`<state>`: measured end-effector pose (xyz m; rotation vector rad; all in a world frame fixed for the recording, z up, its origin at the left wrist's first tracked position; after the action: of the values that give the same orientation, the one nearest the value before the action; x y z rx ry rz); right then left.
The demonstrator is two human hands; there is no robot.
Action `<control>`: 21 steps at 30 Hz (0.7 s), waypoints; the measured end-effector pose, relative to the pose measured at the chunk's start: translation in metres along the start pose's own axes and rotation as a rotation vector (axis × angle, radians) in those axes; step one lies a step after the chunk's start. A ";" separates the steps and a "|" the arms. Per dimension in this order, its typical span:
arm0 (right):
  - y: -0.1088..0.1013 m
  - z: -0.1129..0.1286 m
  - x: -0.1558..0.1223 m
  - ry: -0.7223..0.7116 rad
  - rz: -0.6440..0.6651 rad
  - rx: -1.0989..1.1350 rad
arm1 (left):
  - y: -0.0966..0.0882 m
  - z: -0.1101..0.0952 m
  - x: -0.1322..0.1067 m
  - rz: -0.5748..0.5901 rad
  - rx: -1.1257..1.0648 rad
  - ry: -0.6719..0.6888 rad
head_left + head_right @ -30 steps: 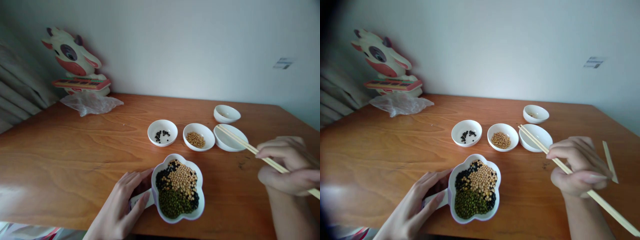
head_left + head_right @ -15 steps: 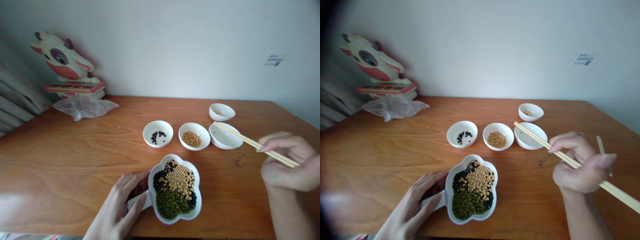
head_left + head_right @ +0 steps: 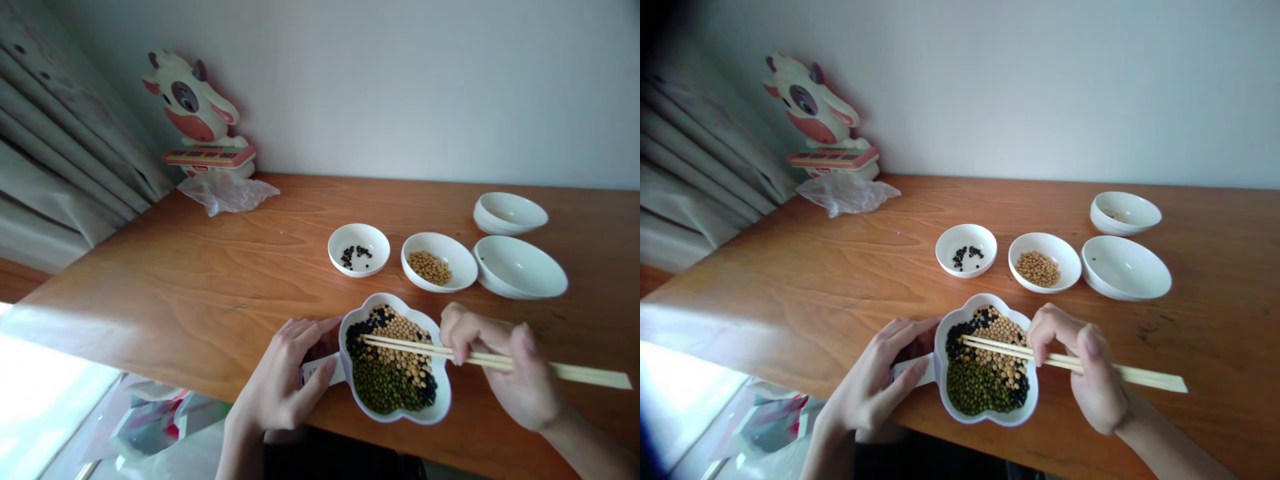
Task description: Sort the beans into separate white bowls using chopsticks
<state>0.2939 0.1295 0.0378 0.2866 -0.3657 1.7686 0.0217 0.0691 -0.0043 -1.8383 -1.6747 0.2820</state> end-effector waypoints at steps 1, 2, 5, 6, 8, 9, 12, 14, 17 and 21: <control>0.000 -0.002 -0.001 0.009 -0.003 -0.006 | 0.000 0.000 0.000 -0.003 -0.004 -0.004; 0.000 -0.004 -0.001 0.014 -0.004 -0.012 | 0.000 0.000 0.000 -0.006 -0.008 -0.010; 0.002 -0.005 -0.003 0.003 0.010 -0.030 | 0.001 0.001 -0.001 -0.015 -0.016 -0.013; 0.003 -0.004 -0.003 -0.007 0.019 -0.038 | 0.001 0.001 -0.001 -0.015 -0.018 -0.010; 0.005 -0.003 -0.003 -0.021 0.026 -0.048 | 0.002 0.000 0.000 -0.014 -0.020 -0.005; 0.006 -0.003 -0.002 -0.020 0.024 -0.052 | 0.002 -0.001 0.001 -0.014 -0.019 -0.003; 0.005 -0.005 -0.003 -0.011 0.019 -0.056 | 0.001 -0.004 0.002 -0.011 -0.010 0.000; 0.004 -0.007 -0.004 -0.009 0.020 -0.057 | 0.000 -0.005 0.003 -0.009 -0.008 0.001; 0.001 -0.011 -0.005 -0.007 0.002 -0.044 | 0.000 -0.006 0.003 -0.008 -0.014 -0.002; 0.000 -0.008 -0.003 -0.040 -0.024 -0.026 | 0.000 -0.006 0.002 -0.007 -0.018 0.008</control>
<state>0.2947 0.1300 0.0297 0.3069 -0.4118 1.7358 0.0258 0.0694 0.0009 -1.8434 -1.6831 0.2569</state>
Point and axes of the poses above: each hand's wrist, its own x-axis towards the middle knuckle, its own y-axis out of the palm, z = x × y, the point moved 8 cm from there along x, towards the middle knuckle, and after that the axes turned 12 degrees about -z, right-handed, at the moved point
